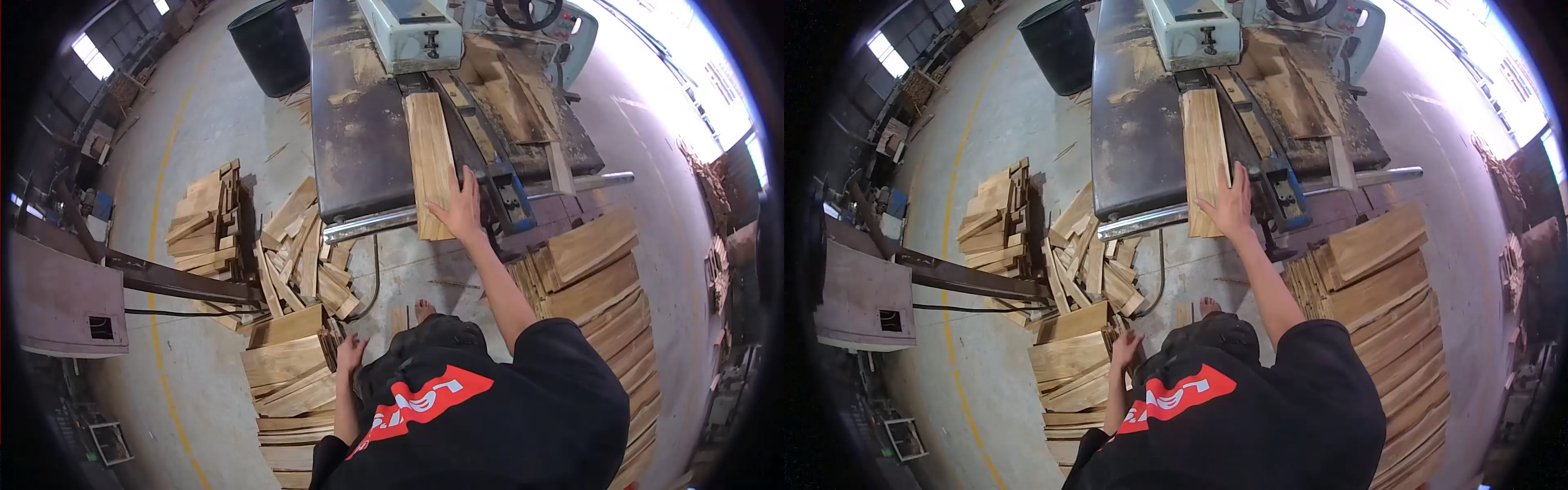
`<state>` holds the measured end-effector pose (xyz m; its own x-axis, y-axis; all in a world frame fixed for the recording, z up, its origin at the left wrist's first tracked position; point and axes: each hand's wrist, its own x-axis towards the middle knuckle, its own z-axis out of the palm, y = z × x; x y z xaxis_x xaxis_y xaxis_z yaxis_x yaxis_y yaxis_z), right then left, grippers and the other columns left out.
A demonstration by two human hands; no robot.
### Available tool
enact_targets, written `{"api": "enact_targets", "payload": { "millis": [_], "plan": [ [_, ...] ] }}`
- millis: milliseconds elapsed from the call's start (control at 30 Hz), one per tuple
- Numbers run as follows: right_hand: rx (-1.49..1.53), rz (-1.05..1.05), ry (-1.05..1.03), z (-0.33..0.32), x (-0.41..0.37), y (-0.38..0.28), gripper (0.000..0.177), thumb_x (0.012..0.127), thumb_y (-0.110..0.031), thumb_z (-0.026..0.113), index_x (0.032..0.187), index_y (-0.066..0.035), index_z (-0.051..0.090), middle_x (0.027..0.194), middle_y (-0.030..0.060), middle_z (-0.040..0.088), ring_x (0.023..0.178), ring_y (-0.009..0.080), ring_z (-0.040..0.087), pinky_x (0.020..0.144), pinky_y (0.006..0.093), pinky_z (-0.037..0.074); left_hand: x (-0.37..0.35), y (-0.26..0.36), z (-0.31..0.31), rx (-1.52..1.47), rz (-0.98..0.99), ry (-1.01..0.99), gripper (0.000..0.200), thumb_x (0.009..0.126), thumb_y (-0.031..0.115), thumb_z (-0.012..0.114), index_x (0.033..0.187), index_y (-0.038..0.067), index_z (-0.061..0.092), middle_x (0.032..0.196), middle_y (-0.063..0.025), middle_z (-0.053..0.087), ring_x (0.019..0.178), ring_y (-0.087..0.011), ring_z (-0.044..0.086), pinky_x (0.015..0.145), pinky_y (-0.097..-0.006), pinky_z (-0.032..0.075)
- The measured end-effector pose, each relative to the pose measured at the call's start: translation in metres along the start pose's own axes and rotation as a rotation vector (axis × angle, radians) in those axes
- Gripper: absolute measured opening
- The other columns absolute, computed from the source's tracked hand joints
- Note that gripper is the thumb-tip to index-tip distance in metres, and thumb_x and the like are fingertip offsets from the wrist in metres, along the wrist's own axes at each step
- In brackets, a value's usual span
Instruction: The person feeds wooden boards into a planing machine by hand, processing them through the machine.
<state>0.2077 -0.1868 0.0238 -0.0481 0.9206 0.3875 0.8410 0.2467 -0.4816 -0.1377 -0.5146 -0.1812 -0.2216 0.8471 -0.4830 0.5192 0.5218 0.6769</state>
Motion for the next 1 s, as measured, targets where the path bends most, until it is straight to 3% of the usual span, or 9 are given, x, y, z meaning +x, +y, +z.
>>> {"api": "enact_targets", "payload": {
  "millis": [133, 233, 333, 433, 500, 600, 733, 833, 1000],
  "plan": [
    [0.070, -0.076, -0.136, 0.046, 0.024, 0.042, 0.075, 0.096, -0.044, 0.074, 0.153, -0.001, 0.053, 0.165, 0.0332, 0.033, 0.158, 0.0526, 0.023, 0.129, 0.0601, 0.023, 0.028, 0.105, -0.017, -0.015, 0.269, 0.192, 0.052, 0.097, 0.036, 0.079, 0.133, 0.000, 0.070, 0.113, -0.0186, 0.079, 0.107, -0.0300, 0.076, 0.093, -0.0405, 0.058],
    [-0.051, -0.065, -0.029, 0.055, 0.030, 0.048, 0.067, 0.100, -0.038, 0.069, 0.152, 0.001, 0.054, 0.166, 0.0295, 0.035, 0.159, 0.0488, 0.023, 0.130, 0.0587, 0.021, 0.034, 0.173, -0.039, -0.054, 0.368, 0.196, 0.047, 0.101, 0.034, 0.073, 0.134, 0.001, 0.069, 0.126, -0.0237, 0.075, 0.121, -0.0395, 0.071, 0.100, -0.0438, 0.055],
    [-0.164, -0.226, -0.075, 0.051, 0.025, 0.042, 0.068, 0.100, -0.037, 0.068, 0.154, 0.000, 0.051, 0.168, 0.0257, 0.035, 0.160, 0.0449, 0.025, 0.130, 0.0592, 0.021, 0.049, 0.213, -0.056, 0.015, 0.516, 0.359, 0.037, 0.097, 0.023, 0.077, 0.127, 0.001, 0.072, 0.126, -0.0201, 0.073, 0.121, -0.0392, 0.069, 0.105, -0.0451, 0.052],
    [0.097, -0.145, -0.205, 0.028, -0.003, 0.011, 0.070, 0.099, -0.034, 0.067, 0.158, -0.001, 0.046, 0.170, 0.0205, 0.035, 0.160, 0.0405, 0.027, 0.130, 0.0589, 0.020, 0.078, 0.256, -0.076, 0.116, 0.708, 0.502, 0.033, 0.094, 0.017, 0.080, 0.122, 0.002, 0.072, 0.133, -0.0186, 0.069, 0.133, -0.0395, 0.060, 0.113, -0.0470, 0.046],
    [-0.048, -0.177, -0.207, 0.025, -0.005, 0.016, 0.072, 0.099, -0.034, 0.066, 0.160, -0.003, 0.043, 0.171, 0.0180, 0.036, 0.160, 0.0384, 0.028, 0.131, 0.0579, 0.019, 0.116, 0.273, -0.090, 0.210, 0.803, 0.594, 0.035, 0.093, 0.018, 0.082, 0.123, 0.003, 0.072, 0.138, -0.0194, 0.066, 0.138, -0.0403, 0.055, 0.115, -0.0488, 0.043],
    [-0.156, -0.204, -0.211, 0.027, 0.007, 0.033, 0.071, 0.100, -0.033, 0.066, 0.161, -0.005, 0.043, 0.172, 0.0151, 0.035, 0.160, 0.0356, 0.029, 0.131, 0.0564, 0.018, 0.176, 0.305, -0.102, 0.249, 0.736, 0.646, 0.046, 0.094, 0.033, 0.081, 0.128, 0.004, 0.069, 0.150, -0.0221, 0.057, 0.147, -0.0460, 0.042, 0.121, -0.0556, 0.034],
    [-0.131, -0.158, -0.172, 0.028, 0.039, 0.055, 0.068, 0.101, -0.034, 0.064, 0.161, -0.009, 0.046, 0.173, 0.0133, 0.035, 0.160, 0.0346, 0.028, 0.132, 0.0560, 0.017, 0.245, 0.337, -0.088, 0.235, 0.356, 0.751, 0.073, 0.095, 0.062, 0.070, 0.144, 0.009, 0.058, 0.166, -0.0186, 0.042, 0.154, -0.0447, 0.035, 0.124, -0.0590, 0.026],
    [-0.120, -0.048, -0.140, 0.037, 0.055, 0.054, 0.066, 0.101, -0.034, 0.064, 0.160, -0.009, 0.048, 0.173, 0.0128, 0.035, 0.161, 0.0343, 0.028, 0.132, 0.0559, 0.017, 0.250, 0.353, -0.074, 0.346, 0.286, 0.916, 0.075, 0.094, 0.065, 0.070, 0.145, 0.010, 0.058, 0.166, -0.0164, 0.044, 0.154, -0.0427, 0.035, 0.123, -0.0585, 0.027],
    [-0.131, -0.004, -0.049, 0.052, 0.081, 0.052, 0.061, 0.101, -0.033, 0.065, 0.156, -0.010, 0.054, 0.168, 0.0119, 0.044, 0.158, 0.0342, 0.035, 0.132, 0.0544, 0.019, 0.247, 0.359, -0.075, 0.379, 0.278, 0.933, 0.073, 0.094, 0.062, 0.071, 0.145, 0.012, 0.058, 0.164, -0.0144, 0.047, 0.153, -0.0394, 0.038, 0.121, -0.0576, 0.029]
  ]
}}
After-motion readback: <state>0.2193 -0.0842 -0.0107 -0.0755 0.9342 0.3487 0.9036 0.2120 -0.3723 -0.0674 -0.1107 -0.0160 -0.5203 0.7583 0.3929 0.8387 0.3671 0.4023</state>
